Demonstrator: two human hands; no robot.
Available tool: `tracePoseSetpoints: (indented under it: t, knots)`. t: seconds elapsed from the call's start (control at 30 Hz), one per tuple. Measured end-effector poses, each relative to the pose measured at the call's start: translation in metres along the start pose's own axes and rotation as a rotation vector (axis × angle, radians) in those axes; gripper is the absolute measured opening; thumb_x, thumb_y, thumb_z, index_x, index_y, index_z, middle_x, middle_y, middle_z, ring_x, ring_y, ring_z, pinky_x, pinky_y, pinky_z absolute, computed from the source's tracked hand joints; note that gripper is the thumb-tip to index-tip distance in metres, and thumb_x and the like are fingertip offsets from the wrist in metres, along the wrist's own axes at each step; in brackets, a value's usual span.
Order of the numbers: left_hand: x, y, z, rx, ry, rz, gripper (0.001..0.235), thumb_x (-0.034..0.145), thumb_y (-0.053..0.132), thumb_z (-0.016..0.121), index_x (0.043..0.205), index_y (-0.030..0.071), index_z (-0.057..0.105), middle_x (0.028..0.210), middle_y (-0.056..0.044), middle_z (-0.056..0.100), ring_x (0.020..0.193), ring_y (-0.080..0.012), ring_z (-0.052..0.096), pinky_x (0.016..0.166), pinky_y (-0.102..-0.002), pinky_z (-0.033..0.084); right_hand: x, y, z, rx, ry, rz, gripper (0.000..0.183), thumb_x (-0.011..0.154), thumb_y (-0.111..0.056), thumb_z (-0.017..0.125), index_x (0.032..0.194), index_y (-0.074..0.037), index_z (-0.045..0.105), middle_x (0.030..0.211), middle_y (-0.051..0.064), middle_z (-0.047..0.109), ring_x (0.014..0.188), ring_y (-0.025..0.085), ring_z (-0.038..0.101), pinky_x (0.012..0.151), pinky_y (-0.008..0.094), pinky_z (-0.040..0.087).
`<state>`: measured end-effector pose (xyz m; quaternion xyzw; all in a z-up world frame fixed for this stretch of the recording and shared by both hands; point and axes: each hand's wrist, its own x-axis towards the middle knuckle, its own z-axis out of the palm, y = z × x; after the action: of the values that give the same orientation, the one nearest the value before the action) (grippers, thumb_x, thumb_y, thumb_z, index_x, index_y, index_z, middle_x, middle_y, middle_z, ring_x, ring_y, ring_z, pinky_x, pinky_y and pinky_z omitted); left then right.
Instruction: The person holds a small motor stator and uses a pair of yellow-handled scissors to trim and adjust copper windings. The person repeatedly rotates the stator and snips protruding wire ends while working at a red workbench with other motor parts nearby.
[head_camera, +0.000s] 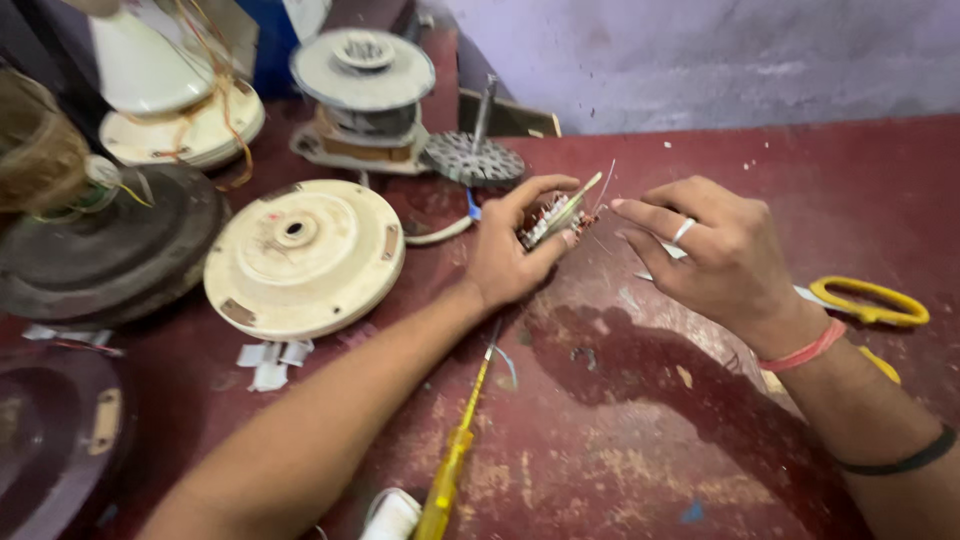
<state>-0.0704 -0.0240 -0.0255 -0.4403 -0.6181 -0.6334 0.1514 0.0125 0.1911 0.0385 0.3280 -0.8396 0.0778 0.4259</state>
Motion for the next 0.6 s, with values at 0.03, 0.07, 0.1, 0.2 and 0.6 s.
tracePoseSetpoints:
  t: [0.03, 0.07, 0.1, 0.2, 0.6]
  knots:
    - [-0.002, -0.002, 0.000, 0.028, -0.010, -0.029, 0.045, 0.087, 0.002, 0.071, 0.131, 0.001, 0.063, 0.102, -0.007, 0.075, 0.094, -0.0091, 0.069, 0.084, -0.026, 0.057, -0.003, 0.000, 0.000, 0.000, -0.008, 0.003, 0.021, 0.088, -0.008, 0.084, 0.109, -0.011, 0.079, 0.096, 0.007, 0.072, 0.078, 0.019, 0.067, 0.064, 0.033, 0.054]
    - [0.000, -0.004, -0.003, 0.057, -0.020, -0.051, 0.044, 0.085, 0.003, 0.071, 0.129, 0.001, 0.065, 0.101, -0.007, 0.076, 0.090, -0.0085, 0.070, 0.082, -0.025, 0.057, -0.003, 0.002, 0.001, -0.010, -0.030, -0.010, 0.020, 0.089, -0.009, 0.084, 0.108, -0.012, 0.079, 0.095, 0.007, 0.072, 0.076, 0.019, 0.066, 0.062, 0.032, 0.054]
    - [0.001, -0.005, -0.005, 0.087, -0.030, -0.072, 0.044, 0.084, 0.005, 0.072, 0.127, 0.001, 0.068, 0.099, -0.006, 0.077, 0.087, -0.0079, 0.070, 0.081, -0.025, 0.057, -0.003, 0.003, 0.002, -0.019, -0.053, -0.024, 0.019, 0.089, -0.010, 0.084, 0.107, -0.012, 0.080, 0.095, 0.007, 0.073, 0.075, 0.018, 0.066, 0.060, 0.031, 0.053]
    - [0.003, -0.010, -0.007, 0.028, -0.073, -0.110, 0.045, 0.083, 0.007, 0.071, 0.128, 0.000, 0.069, 0.099, -0.006, 0.077, 0.086, -0.0069, 0.067, 0.079, -0.025, 0.056, -0.003, 0.006, 0.006, -0.031, -0.073, -0.050, 0.018, 0.089, -0.011, 0.084, 0.107, -0.014, 0.080, 0.095, 0.007, 0.072, 0.074, 0.019, 0.066, 0.059, 0.031, 0.052]
    - [0.008, -0.017, -0.013, -0.026, -0.165, -0.173, 0.048, 0.079, 0.006, 0.073, 0.127, -0.001, 0.071, 0.099, -0.007, 0.078, 0.084, -0.0071, 0.068, 0.079, -0.025, 0.057, 0.002, -0.002, 0.013, -0.051, -0.125, -0.115, 0.016, 0.087, -0.010, 0.080, 0.102, -0.014, 0.081, 0.096, 0.004, 0.072, 0.081, 0.019, 0.066, 0.065, 0.034, 0.054]
